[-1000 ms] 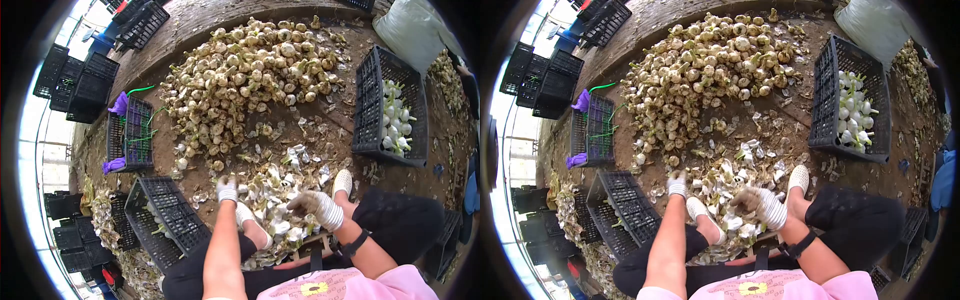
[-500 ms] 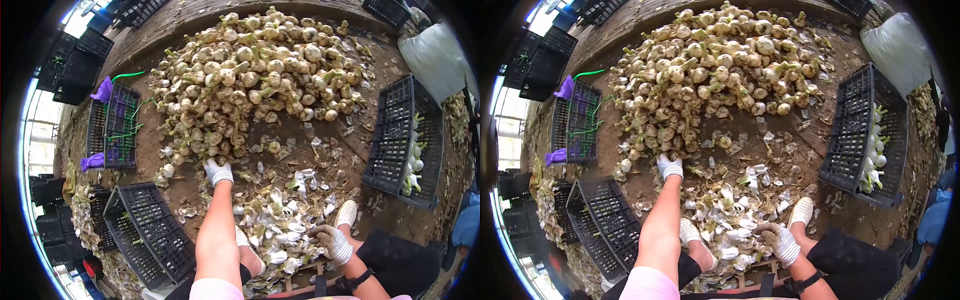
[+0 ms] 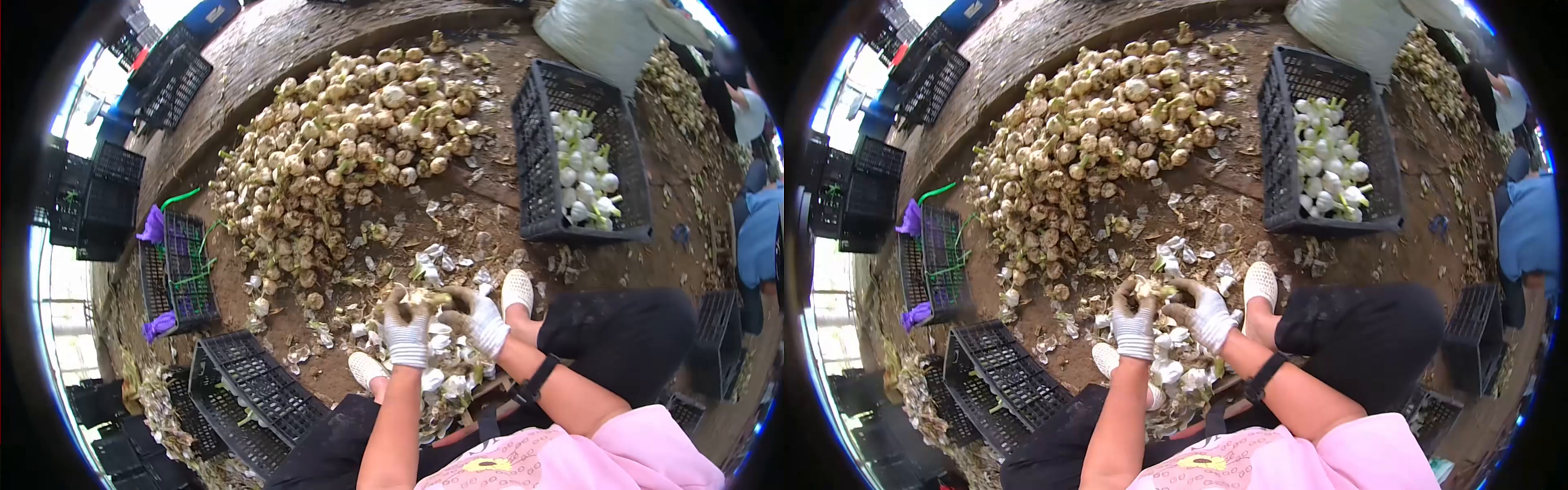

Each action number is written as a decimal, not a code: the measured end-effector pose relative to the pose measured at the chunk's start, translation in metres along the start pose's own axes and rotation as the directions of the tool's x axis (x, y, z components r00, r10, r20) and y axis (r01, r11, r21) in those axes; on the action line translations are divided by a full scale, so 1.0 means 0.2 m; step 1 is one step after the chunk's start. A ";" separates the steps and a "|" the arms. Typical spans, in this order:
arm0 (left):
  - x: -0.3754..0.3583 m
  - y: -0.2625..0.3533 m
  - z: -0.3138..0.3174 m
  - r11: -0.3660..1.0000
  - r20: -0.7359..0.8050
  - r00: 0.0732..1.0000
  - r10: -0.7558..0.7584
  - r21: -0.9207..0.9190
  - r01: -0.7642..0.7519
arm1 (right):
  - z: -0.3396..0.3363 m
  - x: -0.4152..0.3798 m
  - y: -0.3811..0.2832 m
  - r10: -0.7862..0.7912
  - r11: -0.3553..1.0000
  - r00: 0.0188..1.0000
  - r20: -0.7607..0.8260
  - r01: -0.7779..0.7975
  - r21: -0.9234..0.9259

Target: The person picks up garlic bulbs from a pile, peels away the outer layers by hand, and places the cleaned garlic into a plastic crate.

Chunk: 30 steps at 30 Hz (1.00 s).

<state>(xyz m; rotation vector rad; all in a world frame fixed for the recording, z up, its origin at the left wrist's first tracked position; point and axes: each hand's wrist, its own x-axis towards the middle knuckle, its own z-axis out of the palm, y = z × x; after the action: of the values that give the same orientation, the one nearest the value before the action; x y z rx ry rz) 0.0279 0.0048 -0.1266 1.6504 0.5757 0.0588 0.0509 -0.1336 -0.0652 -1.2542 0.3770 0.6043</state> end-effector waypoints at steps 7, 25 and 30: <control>-0.23 0.46 -0.10 0.789 0.256 0.830 0.496 0.266 -0.554 | -0.09 -0.07 -0.07 -0.067 0.984 0.982 0.175 0.036 0.176; -0.39 0.52 -0.15 0.953 0.105 0.952 0.289 0.064 -0.296 | -0.01 -0.17 -0.08 -0.086 0.985 0.953 0.291 0.038 0.167; -0.38 0.56 -0.23 0.730 0.318 0.940 -0.126 -0.612 0.305 | 0.02 -0.28 -0.17 -0.085 0.977 0.937 0.339 0.012 0.213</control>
<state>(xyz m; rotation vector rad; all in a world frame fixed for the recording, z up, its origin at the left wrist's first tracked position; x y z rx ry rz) -0.0178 0.0107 0.0083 0.8698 0.4715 -0.1170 0.0272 -0.1486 -0.0064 -0.9307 0.1095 0.7102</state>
